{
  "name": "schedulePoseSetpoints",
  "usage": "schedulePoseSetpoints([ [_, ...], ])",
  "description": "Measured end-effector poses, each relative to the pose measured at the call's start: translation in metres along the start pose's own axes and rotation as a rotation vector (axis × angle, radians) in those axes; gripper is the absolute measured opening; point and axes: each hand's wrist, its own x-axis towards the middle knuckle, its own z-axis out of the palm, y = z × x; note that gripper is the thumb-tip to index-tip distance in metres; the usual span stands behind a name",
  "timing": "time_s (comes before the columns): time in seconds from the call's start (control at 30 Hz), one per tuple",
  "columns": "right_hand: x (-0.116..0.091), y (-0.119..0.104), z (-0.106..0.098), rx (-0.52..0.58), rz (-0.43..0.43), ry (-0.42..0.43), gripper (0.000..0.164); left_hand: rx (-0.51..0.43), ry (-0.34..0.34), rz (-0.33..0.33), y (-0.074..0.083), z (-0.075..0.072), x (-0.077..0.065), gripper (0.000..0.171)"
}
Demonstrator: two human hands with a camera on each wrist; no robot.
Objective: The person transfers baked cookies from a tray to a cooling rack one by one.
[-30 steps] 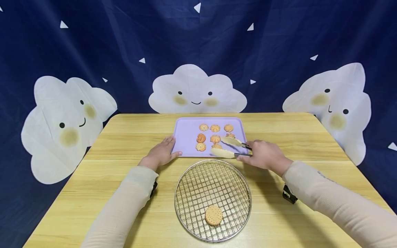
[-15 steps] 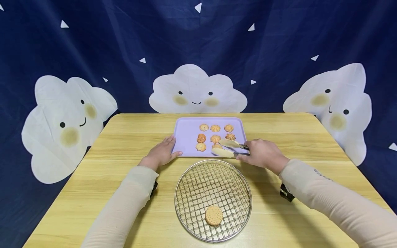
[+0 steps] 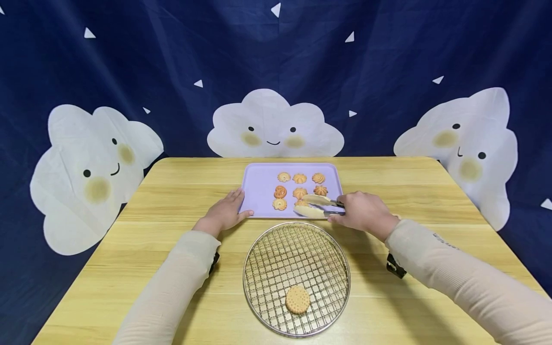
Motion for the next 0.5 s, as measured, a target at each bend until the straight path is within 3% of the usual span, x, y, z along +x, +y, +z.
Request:
schedulePoseSetpoints([
  [0.5,-0.0004,0.0017,-0.0001,-0.02,-0.019,0.026,0.054,-0.009,-0.005,-0.003,-0.0004,0.0002,0.0008,0.082],
])
